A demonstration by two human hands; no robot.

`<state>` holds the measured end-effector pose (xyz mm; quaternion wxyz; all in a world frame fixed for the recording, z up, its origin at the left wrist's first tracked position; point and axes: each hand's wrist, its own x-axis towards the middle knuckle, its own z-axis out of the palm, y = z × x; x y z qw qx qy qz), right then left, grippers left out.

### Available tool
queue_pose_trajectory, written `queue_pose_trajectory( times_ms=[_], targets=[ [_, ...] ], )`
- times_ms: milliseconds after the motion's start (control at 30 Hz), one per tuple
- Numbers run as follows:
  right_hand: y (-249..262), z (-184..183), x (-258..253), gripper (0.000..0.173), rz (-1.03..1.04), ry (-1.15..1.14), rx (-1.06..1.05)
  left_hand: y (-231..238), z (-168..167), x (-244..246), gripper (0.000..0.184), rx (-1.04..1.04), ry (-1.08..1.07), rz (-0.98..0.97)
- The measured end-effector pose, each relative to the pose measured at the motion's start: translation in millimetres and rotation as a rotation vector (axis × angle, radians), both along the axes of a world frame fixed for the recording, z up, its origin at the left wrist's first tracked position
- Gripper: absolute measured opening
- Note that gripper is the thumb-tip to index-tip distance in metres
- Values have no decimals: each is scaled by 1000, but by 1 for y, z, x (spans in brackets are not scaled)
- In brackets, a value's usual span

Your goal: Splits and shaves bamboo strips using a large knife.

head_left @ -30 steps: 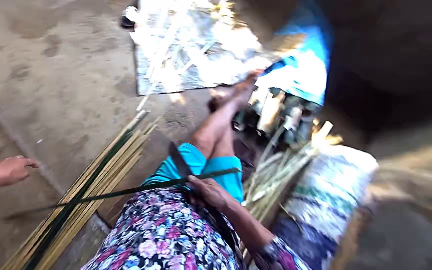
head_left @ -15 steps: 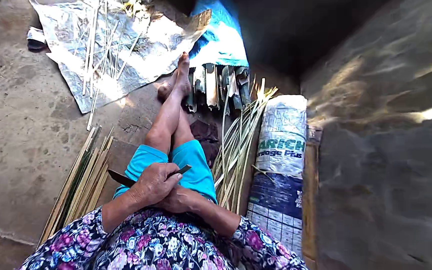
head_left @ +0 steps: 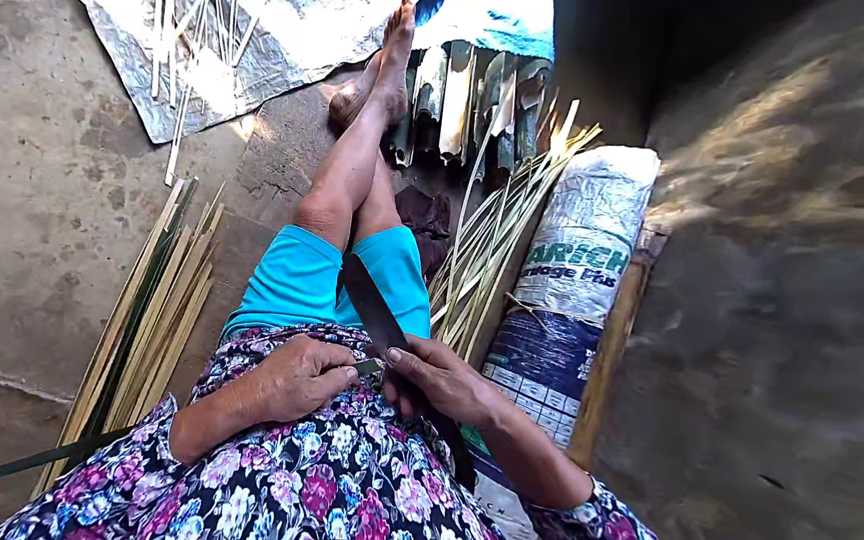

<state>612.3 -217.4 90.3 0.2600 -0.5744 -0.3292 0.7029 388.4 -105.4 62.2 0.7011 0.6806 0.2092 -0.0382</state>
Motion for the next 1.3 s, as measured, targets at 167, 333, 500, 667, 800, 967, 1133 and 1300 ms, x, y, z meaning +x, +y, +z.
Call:
queue_pose_trajectory(
  times_ms=[167,333,500,667,800,967,1133,1300],
  targets=[
    [-2,6,-5,30,-39,37,24,-3,-1,-3,29,31,9,24],
    [0,10,-5,29,2,-1,19,-4,-3,-3,29,41,9,29],
    [-1,7,-4,28,15,25,36,-4,-2,-3,30,67,8,15],
    [-2,5,-4,27,4,60,23,-4,-1,-2,30,75,23,10],
    [-1,3,-3,27,13,76,21,-5,-3,-2,30,83,12,15],
    [-1,1,-3,26,28,61,33,-6,-3,-3,30,100,-18,20],
    [-2,1,-3,26,46,47,53,-6,-4,-3,29,81,-28,19],
    [-3,-2,-4,26,42,59,50,-6,-5,-1,27,42,-10,18]
  ],
)
